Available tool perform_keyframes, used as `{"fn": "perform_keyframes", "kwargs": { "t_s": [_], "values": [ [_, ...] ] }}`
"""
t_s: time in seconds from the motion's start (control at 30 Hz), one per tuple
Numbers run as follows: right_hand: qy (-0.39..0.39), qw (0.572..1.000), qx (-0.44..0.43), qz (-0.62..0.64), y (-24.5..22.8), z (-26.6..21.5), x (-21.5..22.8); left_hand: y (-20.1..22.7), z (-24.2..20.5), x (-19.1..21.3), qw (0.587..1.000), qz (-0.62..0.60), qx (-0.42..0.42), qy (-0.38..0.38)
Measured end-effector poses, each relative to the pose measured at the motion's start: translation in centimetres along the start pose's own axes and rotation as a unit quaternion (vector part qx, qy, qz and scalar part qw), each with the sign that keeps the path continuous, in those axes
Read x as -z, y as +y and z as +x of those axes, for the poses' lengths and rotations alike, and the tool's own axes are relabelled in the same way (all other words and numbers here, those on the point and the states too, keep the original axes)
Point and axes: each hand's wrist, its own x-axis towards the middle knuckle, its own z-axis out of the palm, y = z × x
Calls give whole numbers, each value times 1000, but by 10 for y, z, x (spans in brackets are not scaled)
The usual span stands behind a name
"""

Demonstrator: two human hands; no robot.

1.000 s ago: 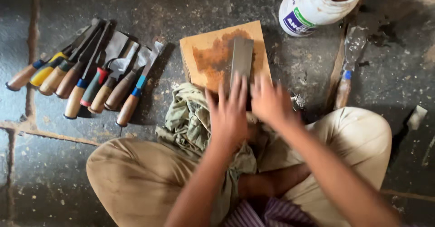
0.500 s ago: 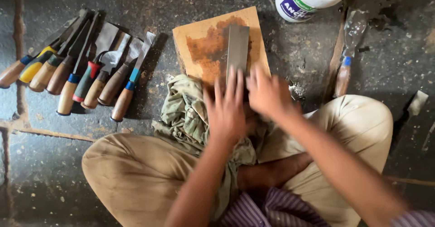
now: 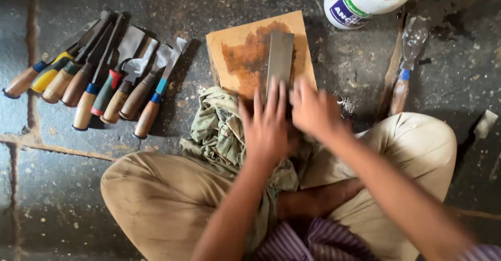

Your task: The person sits on the floor and sharpens a metal chisel by rubbing it against a sharpening stone. They repeatedly apply a liquid from a white container to the stone and the tool during the process. Several other chisels are visible on the floor nearby.

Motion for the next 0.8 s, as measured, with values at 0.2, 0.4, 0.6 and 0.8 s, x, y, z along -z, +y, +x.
{"fn": "perform_keyframes", "kwargs": {
  "t_s": [0.2, 0.4, 0.6, 0.8],
  "values": [
    [-26, 998, -52, 8, 6, 42, -4, -2, 33, -10, 986, 84, -3, 146],
    [22, 999, -1, 45, 9, 69, 1, -7, 61, 7, 993, 75, -4, 91],
    [9, 992, 55, 110, 0, -40, 18, 12, -50, -9, 999, -4, -18, 36],
    [13, 990, 76, 116, 4, -56, 30, 13, -45, -13, 998, -15, -11, 62]
  ]
}}
